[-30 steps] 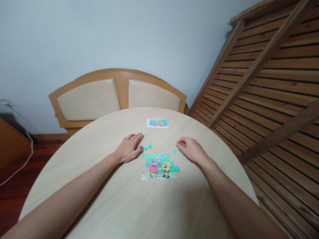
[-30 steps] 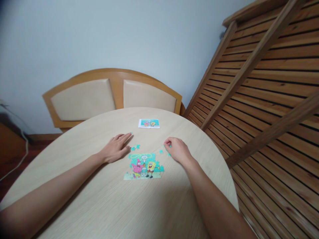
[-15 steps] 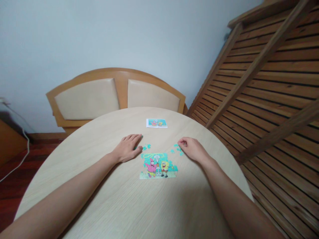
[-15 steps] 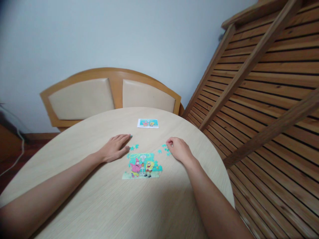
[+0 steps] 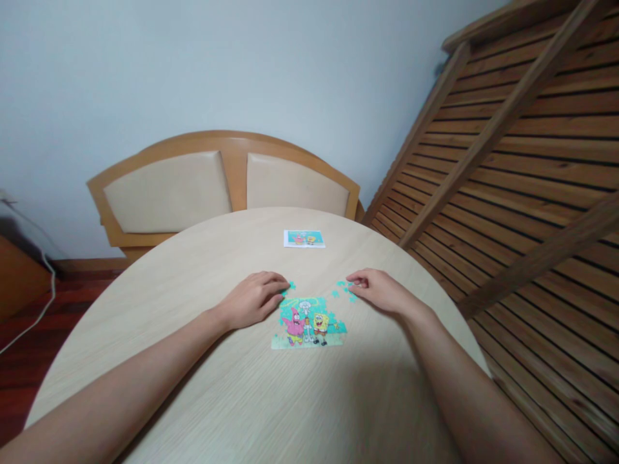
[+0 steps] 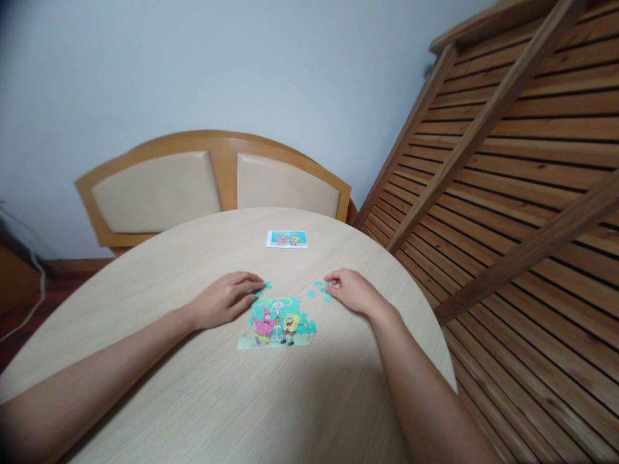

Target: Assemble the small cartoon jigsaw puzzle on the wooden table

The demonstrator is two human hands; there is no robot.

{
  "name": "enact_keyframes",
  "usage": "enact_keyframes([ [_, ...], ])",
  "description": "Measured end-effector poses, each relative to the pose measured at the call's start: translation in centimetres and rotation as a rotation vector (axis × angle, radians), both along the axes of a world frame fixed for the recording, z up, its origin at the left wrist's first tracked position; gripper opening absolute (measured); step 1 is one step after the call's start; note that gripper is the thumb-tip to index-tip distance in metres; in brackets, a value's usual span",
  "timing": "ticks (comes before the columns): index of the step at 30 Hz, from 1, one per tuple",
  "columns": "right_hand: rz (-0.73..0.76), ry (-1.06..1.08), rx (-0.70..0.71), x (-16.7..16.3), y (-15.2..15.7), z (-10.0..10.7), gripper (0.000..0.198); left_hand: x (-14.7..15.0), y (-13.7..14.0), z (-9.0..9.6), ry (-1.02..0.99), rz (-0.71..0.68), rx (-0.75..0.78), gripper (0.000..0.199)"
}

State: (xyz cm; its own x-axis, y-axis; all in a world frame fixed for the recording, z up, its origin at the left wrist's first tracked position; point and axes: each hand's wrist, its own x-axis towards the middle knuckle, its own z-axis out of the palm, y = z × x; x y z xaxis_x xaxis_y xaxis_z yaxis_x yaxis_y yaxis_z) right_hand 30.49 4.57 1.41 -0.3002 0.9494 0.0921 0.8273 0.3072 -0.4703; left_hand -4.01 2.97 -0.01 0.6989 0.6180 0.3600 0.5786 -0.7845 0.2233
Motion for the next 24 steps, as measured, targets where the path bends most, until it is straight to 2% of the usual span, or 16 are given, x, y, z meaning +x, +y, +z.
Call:
enact_keyframes([
  [5, 0.008, 0.052, -0.065, -0.2, -0.1, 0.0, 0.025, 0.0, 0.1, -0.3, 0.011, 0.005, 0.003, 0.032],
  [11, -0.067, 0.118, -0.105, 0.4, -0.3, 0.6, 0.019, -0.2, 0.1, -0.6, 0.015, 0.134, 0.010, 0.031],
  [17, -0.088, 0.068, -0.292, 0.3, -1.1, 1.0, 0.022, -0.3, 0.2, -0.5, 0.019, 0.216, 0.052, 0.030],
  [19, -0.082, 0.068, -0.304, 0.0, -1.2, 0.9, 0.020, -0.1, -0.3, -0.1, -0.009, 0.157, 0.048, 0.029],
  [24, -0.022, 0.091, -0.318, -0.7, -1.6, 1.1, 0.018, 1.3, -2.5, 1.2, 0.026, -0.206, -0.018, 0.031],
])
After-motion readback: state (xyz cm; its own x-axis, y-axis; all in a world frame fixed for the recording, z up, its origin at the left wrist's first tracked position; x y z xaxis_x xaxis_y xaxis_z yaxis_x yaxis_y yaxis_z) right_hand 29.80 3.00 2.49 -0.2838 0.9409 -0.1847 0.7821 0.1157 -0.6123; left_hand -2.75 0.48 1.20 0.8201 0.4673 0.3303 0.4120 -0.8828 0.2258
